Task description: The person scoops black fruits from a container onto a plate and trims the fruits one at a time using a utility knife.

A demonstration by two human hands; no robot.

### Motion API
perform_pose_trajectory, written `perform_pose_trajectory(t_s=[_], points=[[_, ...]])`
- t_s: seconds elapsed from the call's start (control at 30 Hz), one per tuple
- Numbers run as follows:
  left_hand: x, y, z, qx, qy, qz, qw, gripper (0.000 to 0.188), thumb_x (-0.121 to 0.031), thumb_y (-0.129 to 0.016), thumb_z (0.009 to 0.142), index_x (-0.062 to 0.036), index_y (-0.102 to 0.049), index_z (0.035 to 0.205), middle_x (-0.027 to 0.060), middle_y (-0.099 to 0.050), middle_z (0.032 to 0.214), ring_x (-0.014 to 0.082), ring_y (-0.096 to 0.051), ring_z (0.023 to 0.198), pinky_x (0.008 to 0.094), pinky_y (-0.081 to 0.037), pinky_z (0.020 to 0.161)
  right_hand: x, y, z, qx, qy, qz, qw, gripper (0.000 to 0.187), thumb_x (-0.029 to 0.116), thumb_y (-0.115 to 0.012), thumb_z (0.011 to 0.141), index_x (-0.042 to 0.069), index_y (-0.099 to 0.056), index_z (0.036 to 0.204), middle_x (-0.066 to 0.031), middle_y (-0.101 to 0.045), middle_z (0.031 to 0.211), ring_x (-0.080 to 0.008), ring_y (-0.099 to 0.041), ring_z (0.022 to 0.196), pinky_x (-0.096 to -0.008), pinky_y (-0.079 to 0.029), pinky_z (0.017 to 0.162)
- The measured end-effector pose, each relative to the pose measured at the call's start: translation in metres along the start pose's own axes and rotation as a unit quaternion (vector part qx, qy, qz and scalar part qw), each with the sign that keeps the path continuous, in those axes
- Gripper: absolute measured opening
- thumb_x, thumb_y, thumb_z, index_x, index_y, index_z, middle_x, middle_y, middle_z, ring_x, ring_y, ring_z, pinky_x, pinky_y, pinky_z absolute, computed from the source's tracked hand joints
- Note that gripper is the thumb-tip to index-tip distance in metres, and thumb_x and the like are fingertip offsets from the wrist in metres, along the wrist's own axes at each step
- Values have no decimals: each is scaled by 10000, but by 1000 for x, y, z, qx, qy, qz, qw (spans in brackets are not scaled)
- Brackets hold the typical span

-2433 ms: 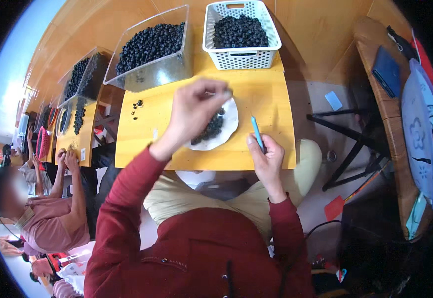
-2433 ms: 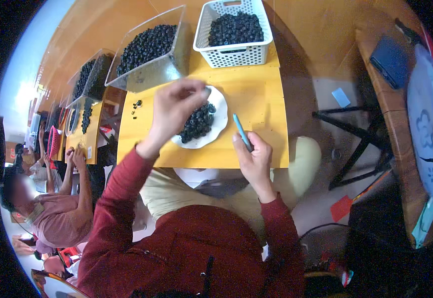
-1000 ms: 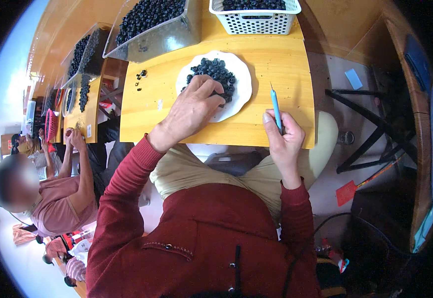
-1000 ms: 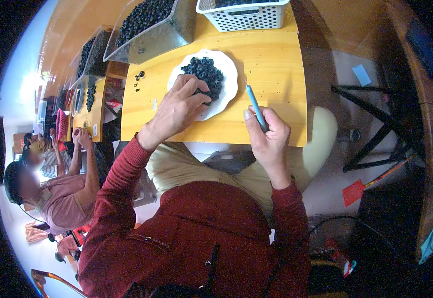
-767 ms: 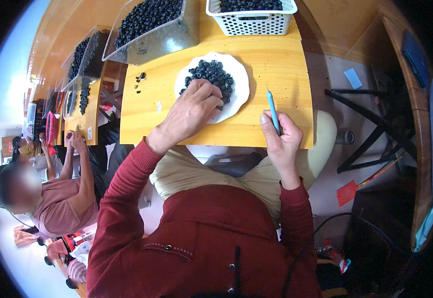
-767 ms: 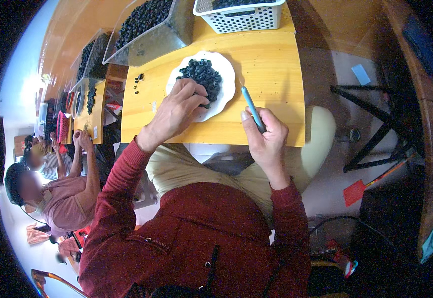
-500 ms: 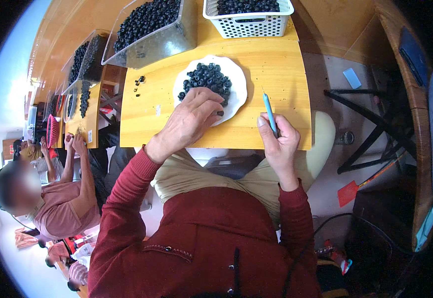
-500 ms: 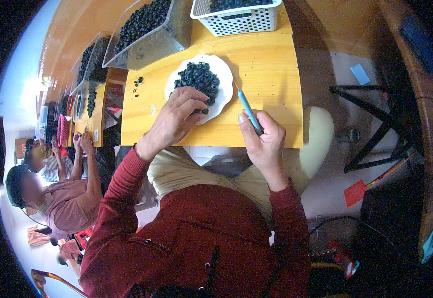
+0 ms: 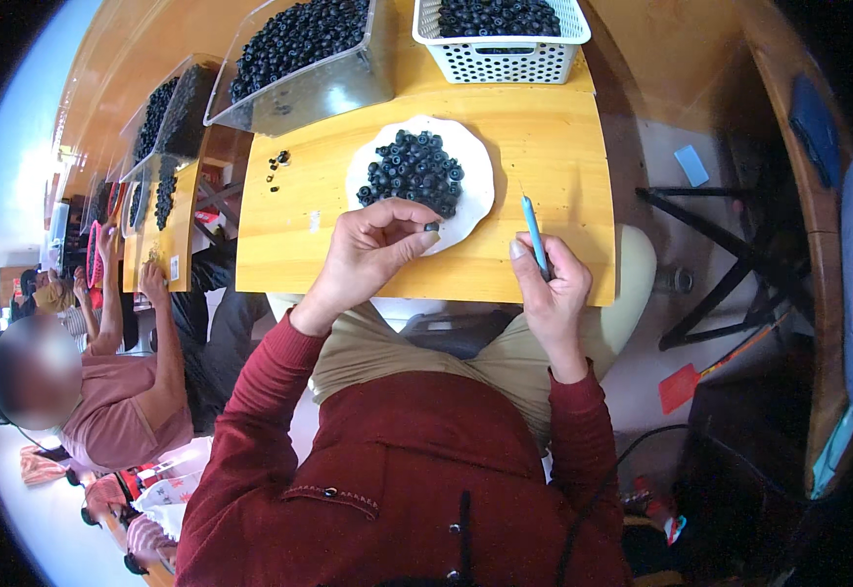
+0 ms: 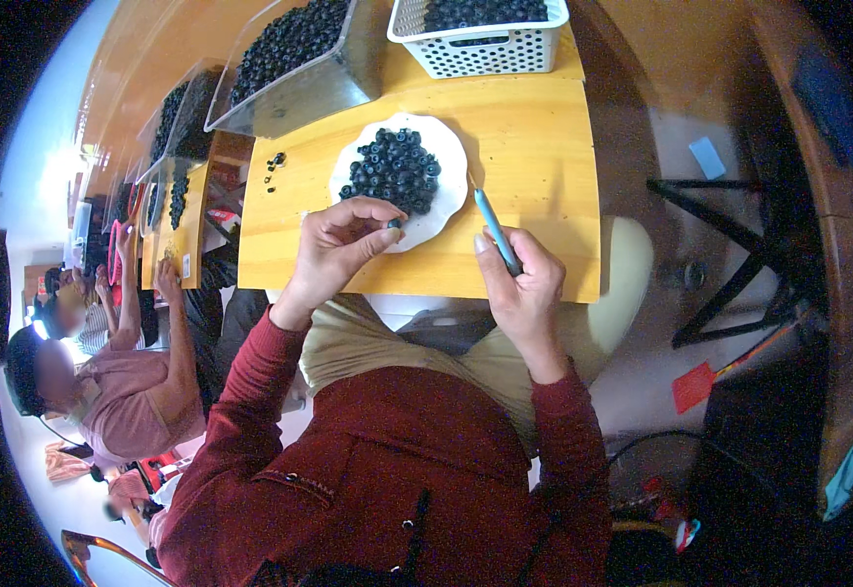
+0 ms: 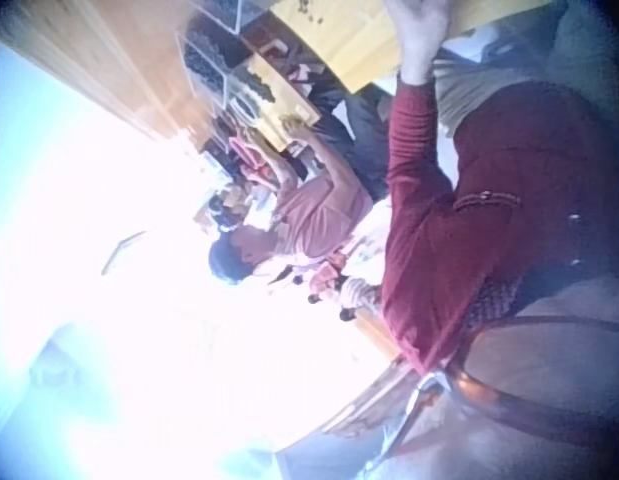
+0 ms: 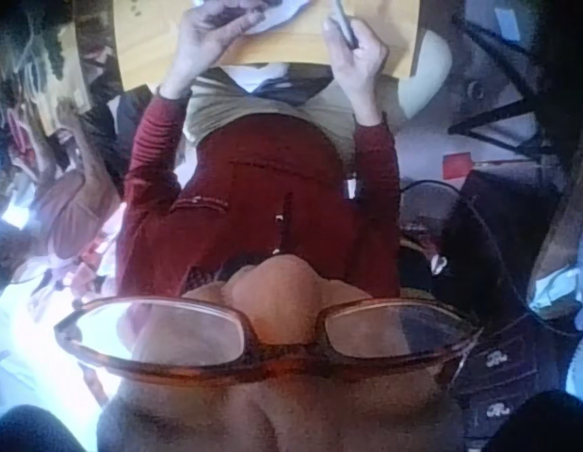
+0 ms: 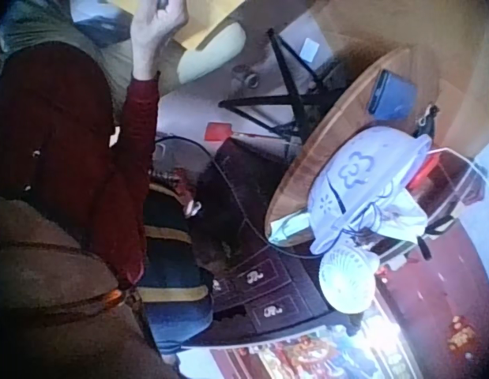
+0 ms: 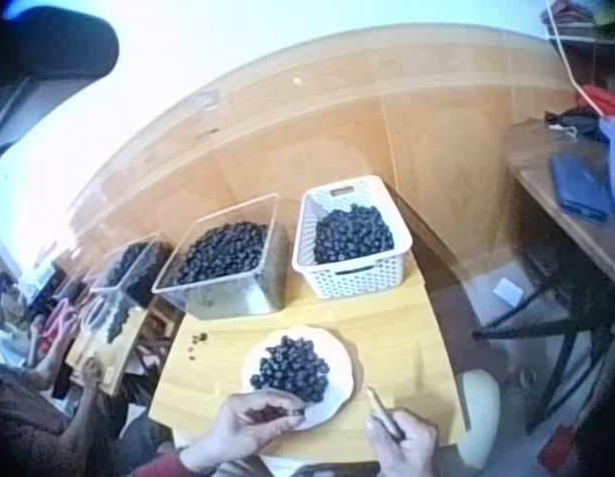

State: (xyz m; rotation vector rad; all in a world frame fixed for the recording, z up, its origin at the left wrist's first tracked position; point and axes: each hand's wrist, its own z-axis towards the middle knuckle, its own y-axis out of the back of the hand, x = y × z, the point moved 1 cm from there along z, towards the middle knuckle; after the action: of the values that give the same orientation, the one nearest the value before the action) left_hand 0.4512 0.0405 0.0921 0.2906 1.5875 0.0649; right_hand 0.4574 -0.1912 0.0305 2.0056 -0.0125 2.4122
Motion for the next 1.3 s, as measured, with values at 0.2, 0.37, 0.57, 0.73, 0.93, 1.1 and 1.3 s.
perform_pose_trajectory(t_s=[0.2, 0.37, 0.57, 0.73, 0.93, 1.1, 1.3], points=[[7, -5, -6, -32, 17, -145, 989, 216, 18, -724, 880, -1, -689, 1092, 28, -694, 946, 100, -660, 869, 262, -556, 812, -2, -2, -1, -4, -13, -5, 1000, 193, 149, -714, 924, -42, -686, 933, 38, -525, 646, -26, -424, 595, -218, -346, 521], [19, -1, -11, -47, 22, -218, 975, 257, 48, -704, 877, 3, -681, 1129, 56, -691, 977, 166, -693, 884, 329, -600, 861, -3, -4, -2, -6, -16, -5, 1000, 194, 154, -717, 924, -38, -687, 934, 46, -528, 659, -22, -429, 611, -211, -349, 533], [16, 2, -14, -66, 44, -263, 962, 229, 11, -666, 919, 1, -667, 1147, 75, -703, 1021, 184, -710, 861, 338, -609, 860, -2, -5, -2, -7, -9, -52, 999, 179, 136, -708, 924, -41, -687, 940, 46, -523, 660, -21, -431, 617, -208, -355, 540], [29, 6, -17, -49, 10, -358, 933, 236, 7, -654, 935, -11, -665, 1170, 86, -721, 980, 169, -715, 862, 318, -612, 832, 2, -9, -4, 3, -7, -74, 997, 206, 164, -702, 935, -41, -685, 954, 48, -505, 650, -27, -418, 607, -216, -345, 531], [35, 12, -25, -36, 36, -417, 907, 186, -31, -638, 951, -13, -673, 1133, 100, -704, 1022, 167, -697, 886, 363, -612, 874, 16, -14, -7, 44, -8, -80, 996, 305, 259, -684, 962, -42, -675, 1012, 31, -527, 651, -42, -434, 599, -233, -356, 529], [38, 12, -31, -30, 41, -466, 884, 199, -45, -633, 959, -11, -675, 1151, 98, -712, 1003, 172, -702, 901, 364, -611, 873, 41, -34, -18, 76, 35, -90, 992, 293, 251, -675, 965, -39, -676, 1011, 10, -533, 654, -64, -439, 593, -250, -367, 529], [31, 2, -37, -12, 44, -482, 875, 197, -77, -645, 958, -19, -675, 1144, 94, -708, 1004, 166, -690, 895, 344, -610, 838, 57, -53, -18, 117, 5, -7, 993, 245, 185, -756, 902, -29, -682, 995, 22, -607, 718, -51, -520, 646, -226, -428, 578]])
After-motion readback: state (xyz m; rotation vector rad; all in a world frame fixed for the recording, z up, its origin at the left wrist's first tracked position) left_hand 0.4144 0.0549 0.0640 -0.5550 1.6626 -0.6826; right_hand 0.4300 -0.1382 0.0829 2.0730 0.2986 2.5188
